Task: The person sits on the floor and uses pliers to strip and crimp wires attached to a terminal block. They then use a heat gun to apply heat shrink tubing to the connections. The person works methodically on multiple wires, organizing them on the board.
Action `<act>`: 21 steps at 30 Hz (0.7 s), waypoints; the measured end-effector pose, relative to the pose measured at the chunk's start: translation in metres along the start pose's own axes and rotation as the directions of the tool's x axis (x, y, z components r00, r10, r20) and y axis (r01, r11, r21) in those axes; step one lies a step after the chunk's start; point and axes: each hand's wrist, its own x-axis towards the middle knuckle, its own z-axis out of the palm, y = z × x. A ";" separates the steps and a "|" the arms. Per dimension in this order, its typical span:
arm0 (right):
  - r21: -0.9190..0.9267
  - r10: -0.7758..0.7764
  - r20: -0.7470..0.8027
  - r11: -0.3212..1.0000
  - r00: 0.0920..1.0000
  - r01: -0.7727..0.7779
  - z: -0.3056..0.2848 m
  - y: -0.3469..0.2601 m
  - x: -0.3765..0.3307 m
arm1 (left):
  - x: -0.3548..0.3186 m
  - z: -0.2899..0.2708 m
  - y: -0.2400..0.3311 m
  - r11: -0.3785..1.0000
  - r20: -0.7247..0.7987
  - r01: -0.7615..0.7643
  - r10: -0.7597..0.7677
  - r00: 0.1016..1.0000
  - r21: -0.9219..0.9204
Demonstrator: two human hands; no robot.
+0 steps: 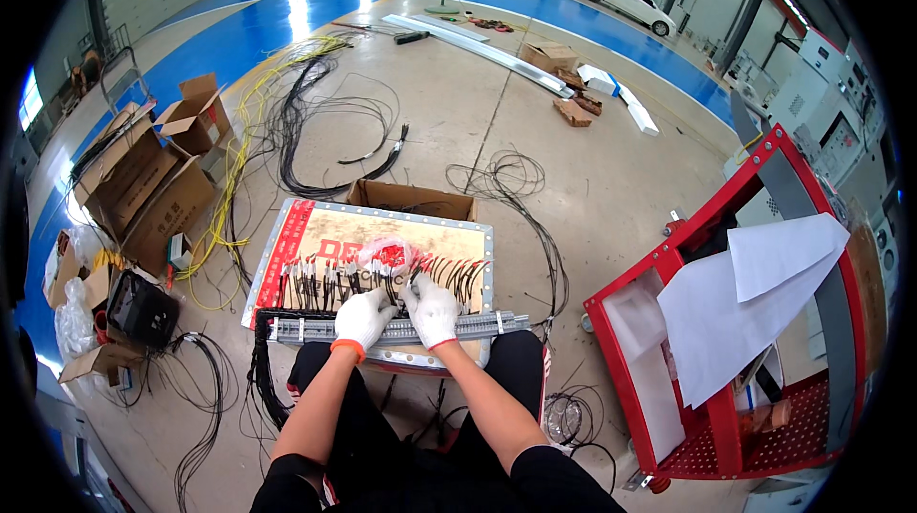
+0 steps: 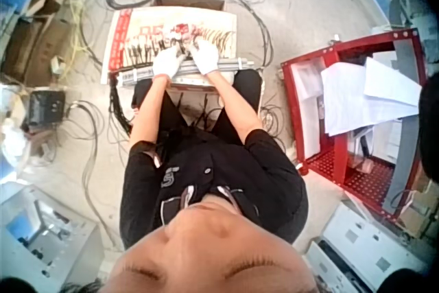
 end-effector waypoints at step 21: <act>-0.050 -0.039 0.377 0.997 0.925 0.063 -0.020 0.006 0.012 | 0.002 0.008 -0.001 1.000 -0.060 0.022 -0.022 0.998 0.009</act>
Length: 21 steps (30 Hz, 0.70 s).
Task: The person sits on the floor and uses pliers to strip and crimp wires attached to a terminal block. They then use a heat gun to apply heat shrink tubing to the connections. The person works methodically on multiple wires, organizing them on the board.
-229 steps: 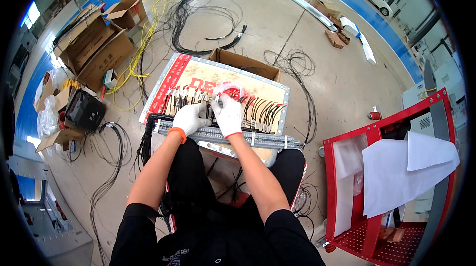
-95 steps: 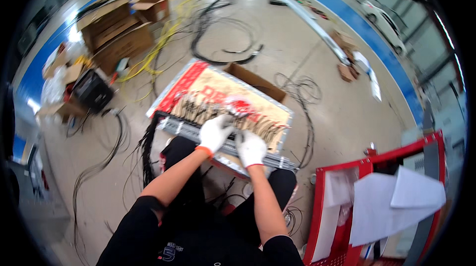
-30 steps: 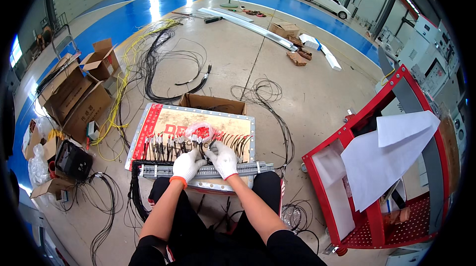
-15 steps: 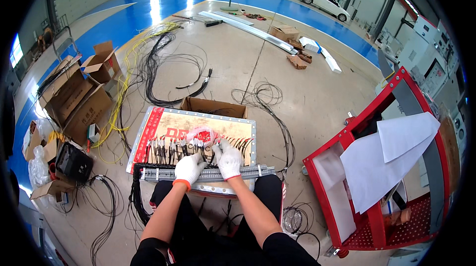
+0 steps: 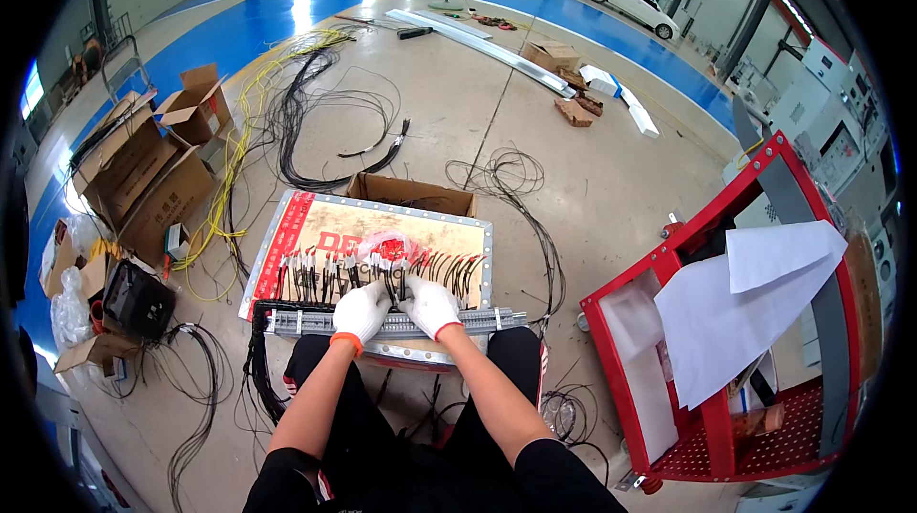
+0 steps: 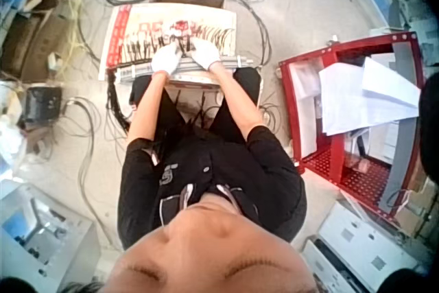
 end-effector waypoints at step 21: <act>0.784 0.211 -0.123 0.620 0.970 -0.036 0.010 -0.002 0.007 | -0.001 -0.005 0.004 1.000 -0.021 0.008 -0.008 1.000 0.007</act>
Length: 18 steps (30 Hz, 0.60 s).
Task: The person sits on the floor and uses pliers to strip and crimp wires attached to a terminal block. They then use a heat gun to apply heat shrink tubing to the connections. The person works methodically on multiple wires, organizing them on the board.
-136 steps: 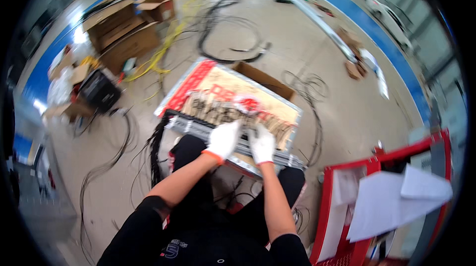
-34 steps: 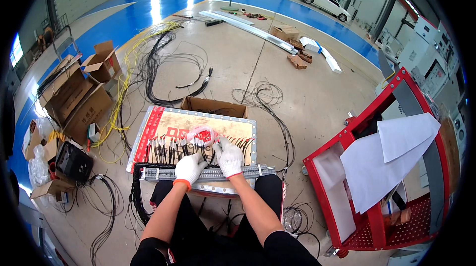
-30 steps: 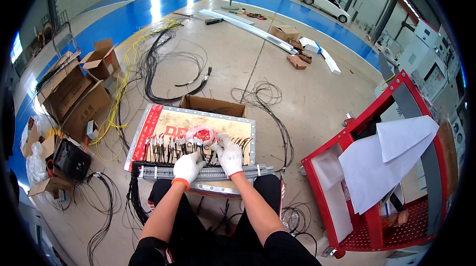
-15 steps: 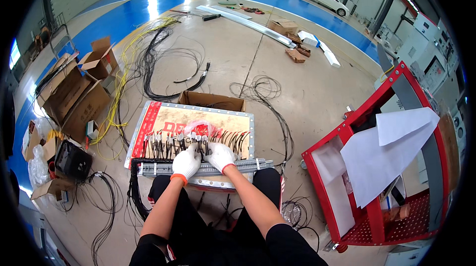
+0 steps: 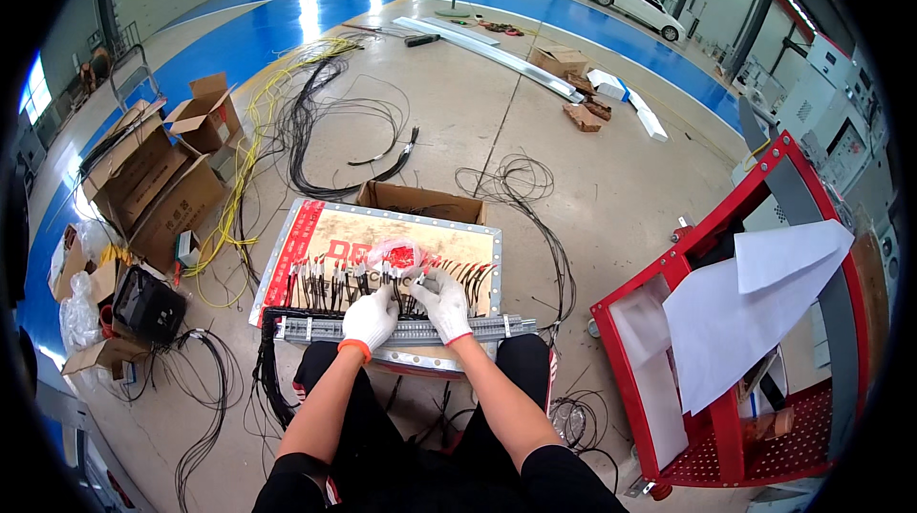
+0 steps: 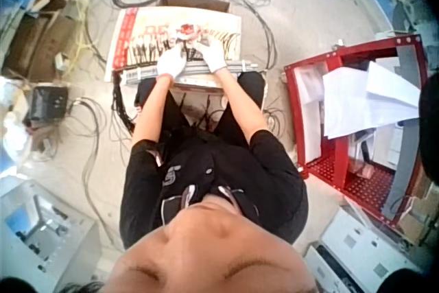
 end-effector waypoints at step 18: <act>-0.474 -0.281 0.161 0.819 0.946 0.323 -0.041 -0.025 0.015 | 0.009 -0.010 0.004 0.998 0.189 -0.003 0.015 0.982 -0.065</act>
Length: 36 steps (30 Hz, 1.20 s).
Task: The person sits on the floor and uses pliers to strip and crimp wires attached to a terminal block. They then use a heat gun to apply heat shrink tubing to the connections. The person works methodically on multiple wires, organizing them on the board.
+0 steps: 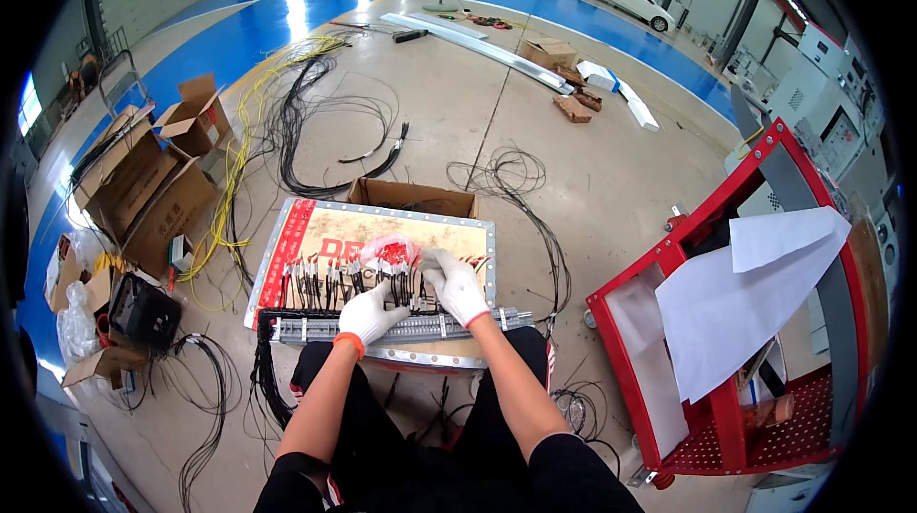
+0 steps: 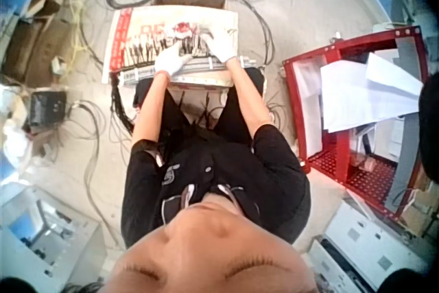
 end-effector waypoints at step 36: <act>-0.169 0.160 0.055 0.974 0.986 -0.149 0.034 0.006 -0.021 | 0.018 0.035 -0.011 0.978 -0.145 -0.017 -0.014 0.989 -0.207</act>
